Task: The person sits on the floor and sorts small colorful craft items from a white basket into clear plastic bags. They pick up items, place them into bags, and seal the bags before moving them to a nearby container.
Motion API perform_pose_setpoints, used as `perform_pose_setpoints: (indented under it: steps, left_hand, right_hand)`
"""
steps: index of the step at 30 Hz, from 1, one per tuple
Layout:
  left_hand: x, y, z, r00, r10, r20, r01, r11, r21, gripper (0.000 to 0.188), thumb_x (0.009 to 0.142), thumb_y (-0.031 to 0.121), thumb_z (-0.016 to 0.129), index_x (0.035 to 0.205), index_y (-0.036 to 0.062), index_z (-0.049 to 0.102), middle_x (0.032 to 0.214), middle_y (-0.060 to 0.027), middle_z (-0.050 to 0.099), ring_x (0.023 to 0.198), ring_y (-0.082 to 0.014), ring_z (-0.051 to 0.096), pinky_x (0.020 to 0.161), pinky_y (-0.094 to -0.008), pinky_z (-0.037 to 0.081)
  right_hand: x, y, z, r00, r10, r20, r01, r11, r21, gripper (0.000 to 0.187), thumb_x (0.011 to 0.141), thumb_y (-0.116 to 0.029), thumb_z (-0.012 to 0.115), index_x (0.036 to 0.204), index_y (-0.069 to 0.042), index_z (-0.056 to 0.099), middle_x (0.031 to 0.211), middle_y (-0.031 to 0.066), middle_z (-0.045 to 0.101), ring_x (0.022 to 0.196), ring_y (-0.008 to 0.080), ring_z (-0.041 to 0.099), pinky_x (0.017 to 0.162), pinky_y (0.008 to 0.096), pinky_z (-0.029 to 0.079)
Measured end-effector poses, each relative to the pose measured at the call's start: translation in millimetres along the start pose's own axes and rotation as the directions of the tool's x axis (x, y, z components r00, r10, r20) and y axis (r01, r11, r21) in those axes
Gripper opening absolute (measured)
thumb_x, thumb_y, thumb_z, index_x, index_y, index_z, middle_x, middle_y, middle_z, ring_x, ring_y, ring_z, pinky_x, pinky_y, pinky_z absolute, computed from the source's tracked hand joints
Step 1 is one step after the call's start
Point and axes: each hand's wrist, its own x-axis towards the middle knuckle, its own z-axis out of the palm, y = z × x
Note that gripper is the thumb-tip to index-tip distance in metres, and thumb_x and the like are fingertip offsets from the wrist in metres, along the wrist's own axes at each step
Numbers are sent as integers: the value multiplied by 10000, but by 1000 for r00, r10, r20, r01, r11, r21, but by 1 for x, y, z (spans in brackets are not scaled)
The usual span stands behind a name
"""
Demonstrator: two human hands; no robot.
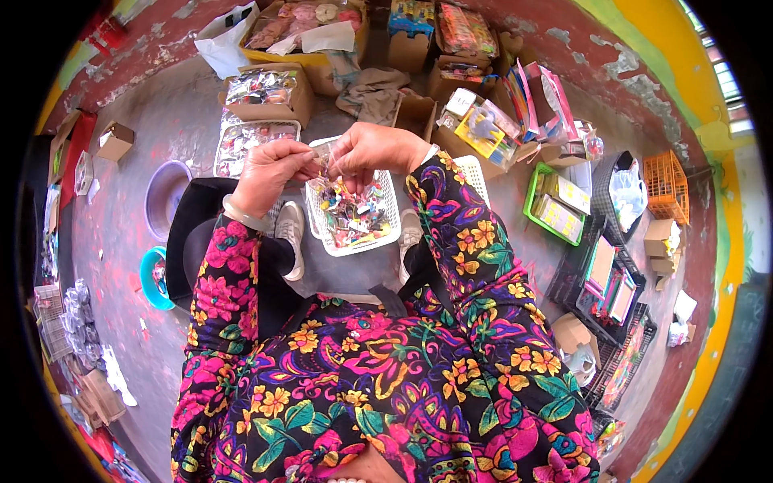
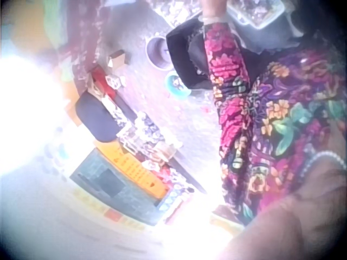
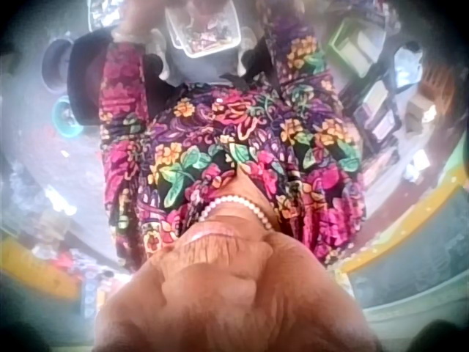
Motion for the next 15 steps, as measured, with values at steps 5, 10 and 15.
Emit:
perform_pose_setpoints:
  steps: [5,10,15]
  left_hand:
    - [3,6,-4,999,-32,-15,33,999,20,142,848,94,552,932,-8,603,815,-67,634,709,-100,606,621,-205,495]
    - [5,3,3,994,89,-61,-62,934,353,250,825,177,601,1018,19,593,924,-43,605,762,-70,559,612,-176,459]
    - [11,-11,0,915,399,68,-329,634,700,249,811,179,613,964,-17,596,876,-39,605,789,-78,542,688,-210,443]
  right_hand:
    - [6,11,-1,967,-111,-229,136,986,97,159,765,-142,628,724,13,622,548,36,547,455,78,476,434,211,373]
    - [15,12,11,837,-286,-466,122,929,-351,185,697,-149,625,625,18,591,501,13,511,446,68,454,425,221,360]
    - [26,7,37,767,-456,-451,-83,626,-775,194,652,-242,572,726,-88,665,720,170,605,716,343,586,648,428,469]
